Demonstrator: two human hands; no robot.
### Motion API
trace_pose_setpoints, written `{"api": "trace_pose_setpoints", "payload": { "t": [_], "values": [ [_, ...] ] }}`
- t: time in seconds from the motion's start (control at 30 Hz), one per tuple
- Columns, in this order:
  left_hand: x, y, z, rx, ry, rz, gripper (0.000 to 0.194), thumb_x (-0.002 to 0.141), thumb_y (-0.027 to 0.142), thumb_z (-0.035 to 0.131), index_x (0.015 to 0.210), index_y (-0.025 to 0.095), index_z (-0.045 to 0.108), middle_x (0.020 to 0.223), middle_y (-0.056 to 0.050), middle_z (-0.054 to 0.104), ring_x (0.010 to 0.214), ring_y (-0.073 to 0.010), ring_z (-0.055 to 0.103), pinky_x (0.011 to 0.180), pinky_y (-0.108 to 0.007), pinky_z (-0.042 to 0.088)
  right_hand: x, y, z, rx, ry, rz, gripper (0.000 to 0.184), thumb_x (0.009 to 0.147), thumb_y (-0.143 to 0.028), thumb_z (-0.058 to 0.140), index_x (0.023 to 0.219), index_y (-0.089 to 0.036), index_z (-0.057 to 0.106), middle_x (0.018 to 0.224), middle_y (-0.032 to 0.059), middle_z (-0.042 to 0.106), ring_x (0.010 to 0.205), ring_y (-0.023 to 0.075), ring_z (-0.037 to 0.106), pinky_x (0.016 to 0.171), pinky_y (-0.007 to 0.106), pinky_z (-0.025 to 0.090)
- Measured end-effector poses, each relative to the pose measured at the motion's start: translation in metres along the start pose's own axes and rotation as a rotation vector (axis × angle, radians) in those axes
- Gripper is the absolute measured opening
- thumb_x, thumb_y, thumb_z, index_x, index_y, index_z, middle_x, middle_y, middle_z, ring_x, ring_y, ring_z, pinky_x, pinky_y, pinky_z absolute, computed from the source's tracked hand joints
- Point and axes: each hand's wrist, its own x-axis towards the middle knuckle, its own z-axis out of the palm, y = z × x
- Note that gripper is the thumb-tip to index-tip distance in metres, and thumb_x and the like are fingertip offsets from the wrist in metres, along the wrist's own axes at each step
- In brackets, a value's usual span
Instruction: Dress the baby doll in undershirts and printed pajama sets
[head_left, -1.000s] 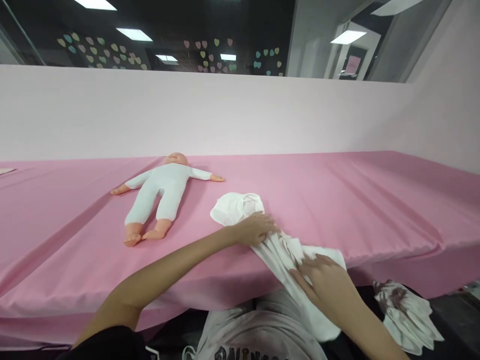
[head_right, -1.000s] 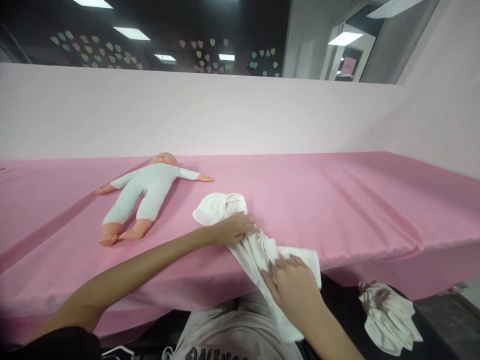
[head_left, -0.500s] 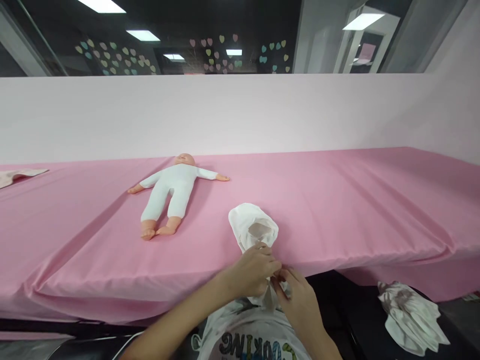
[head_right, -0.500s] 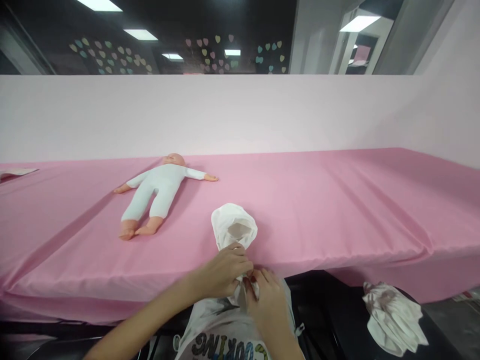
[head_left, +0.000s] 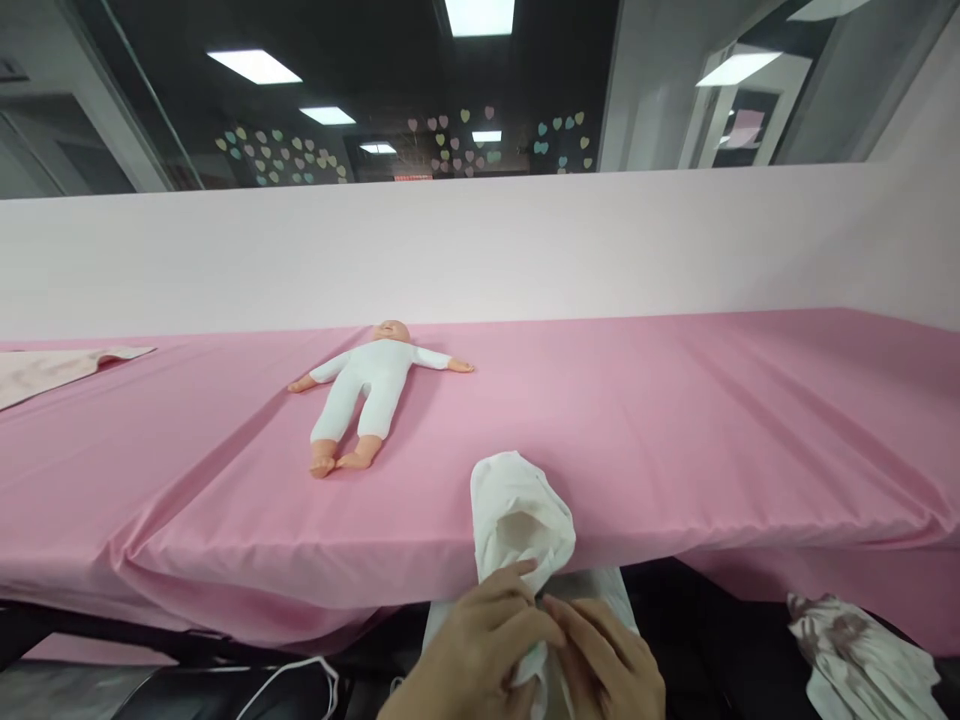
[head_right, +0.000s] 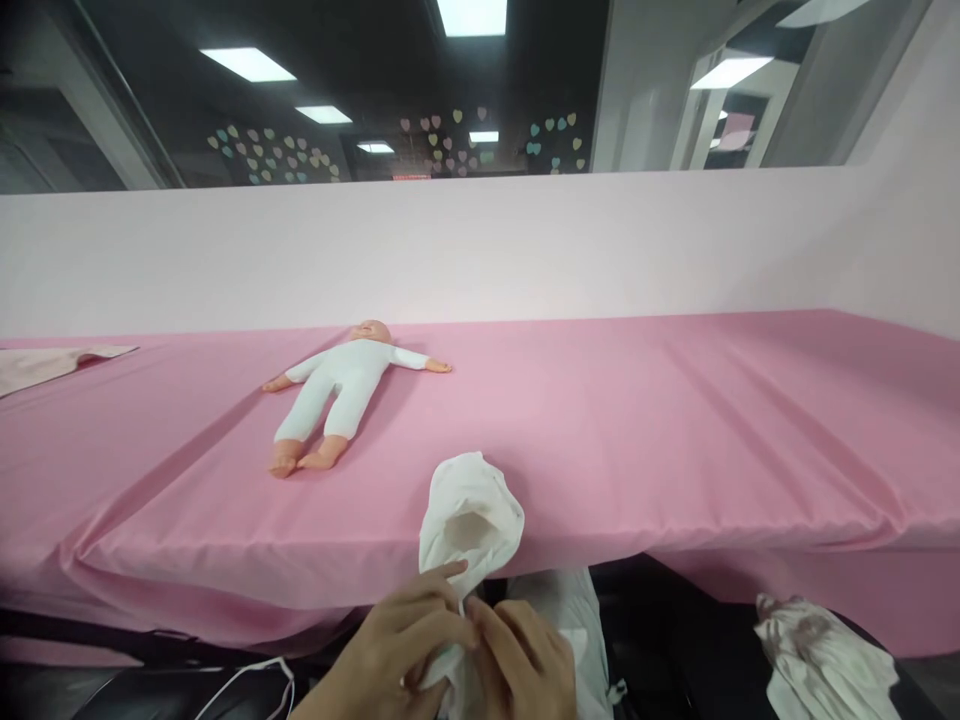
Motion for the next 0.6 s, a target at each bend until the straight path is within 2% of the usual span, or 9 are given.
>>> {"api": "trace_pose_setpoints", "payload": {
  "t": [0.1, 0.2, 0.23, 0.3, 0.37, 0.43, 0.5, 0.6],
  "values": [
    [-0.007, 0.003, -0.014, -0.026, -0.081, -0.173, 0.05, 0.059, -0.001, 0.043, 0.099, 0.025, 0.059, 0.079, 0.0, 0.06, 0.069, -0.0119, 0.056, 0.073, -0.025, 0.052, 0.003, -0.002, -0.002, 0.034, -0.009, -0.028, 0.033, 0.087, -0.011, 0.052, 0.117, -0.022, 0.06, 0.075, 0.0031, 0.067, 0.059, 0.0145, 0.063, 0.053, 0.024, 0.051],
    [-0.016, -0.004, -0.017, 0.005, -0.035, -0.236, 0.051, 0.063, 0.001, 0.044, 0.106, 0.025, 0.059, 0.084, -0.002, 0.058, 0.07, -0.0125, 0.055, 0.06, -0.023, 0.048, 0.005, -0.004, -0.004, 0.066, -0.058, 0.024, 0.017, 0.088, -0.02, 0.057, 0.102, -0.02, 0.065, 0.067, 0.0013, 0.065, 0.049, 0.0118, 0.058, 0.046, 0.022, 0.048],
    [-0.019, -0.007, -0.015, 0.03, -0.013, -0.247, 0.05, 0.064, 0.001, 0.045, 0.106, 0.024, 0.059, 0.085, -0.003, 0.057, 0.072, -0.0132, 0.055, 0.061, -0.023, 0.048, 0.006, -0.005, -0.006, 0.083, -0.101, 0.042, 0.013, 0.088, -0.027, 0.058, 0.096, -0.019, 0.067, 0.066, 0.0012, 0.065, 0.048, 0.0117, 0.057, 0.045, 0.022, 0.048],
    [-0.026, -0.014, -0.01, 0.082, -0.006, -0.285, 0.046, 0.065, 0.002, 0.046, 0.103, 0.023, 0.061, 0.087, -0.004, 0.056, 0.076, -0.0146, 0.055, 0.064, -0.025, 0.047, 0.007, -0.007, -0.008, 0.097, -0.217, 0.053, 0.025, 0.086, -0.042, 0.06, 0.089, -0.019, 0.067, 0.066, 0.0016, 0.065, 0.051, 0.013, 0.059, 0.046, 0.022, 0.049],
    [-0.031, -0.02, -0.006, 0.114, -0.026, -0.325, 0.04, 0.065, 0.001, 0.047, 0.095, 0.022, 0.063, 0.087, -0.004, 0.056, 0.079, -0.0158, 0.055, 0.068, -0.027, 0.047, 0.007, -0.007, -0.009, 0.061, -0.328, 0.034, 0.035, 0.085, -0.052, 0.056, 0.091, -0.02, 0.068, 0.067, 0.002, 0.064, 0.055, 0.0146, 0.062, 0.048, 0.023, 0.051],
    [-0.037, -0.024, -0.004, 0.139, -0.019, -0.349, 0.034, 0.066, 0.0, 0.049, 0.088, 0.022, 0.064, 0.088, -0.004, 0.059, 0.082, -0.017, 0.054, 0.071, -0.029, 0.047, 0.007, -0.003, -0.011, -0.003, -0.36, 0.01, 0.036, 0.09, -0.05, 0.049, 0.094, -0.02, 0.069, 0.068, 0.0025, 0.063, 0.056, 0.0141, 0.062, 0.048, 0.023, 0.051],
    [-0.042, -0.027, -0.005, 0.176, 0.014, -0.353, 0.026, 0.07, 0.003, 0.053, 0.085, 0.021, 0.065, 0.09, -0.004, 0.062, 0.085, -0.0185, 0.055, 0.073, -0.031, 0.047, 0.006, 0.001, -0.012, -0.061, -0.33, -0.013, 0.034, 0.094, -0.041, 0.043, 0.095, -0.019, 0.069, 0.067, 0.0025, 0.06, 0.054, 0.0125, 0.06, 0.047, 0.022, 0.05],
    [-0.049, -0.03, -0.01, 0.197, 0.026, -0.335, 0.012, 0.076, 0.01, 0.058, 0.08, 0.02, 0.064, 0.091, -0.005, 0.065, 0.088, -0.0193, 0.055, 0.076, -0.034, 0.048, 0.007, 0.003, -0.014, -0.076, -0.276, -0.041, 0.029, 0.095, -0.033, 0.045, 0.095, -0.018, 0.069, 0.065, 0.0021, 0.057, 0.051, 0.0106, 0.057, 0.046, 0.02, 0.048]
  ]
}}
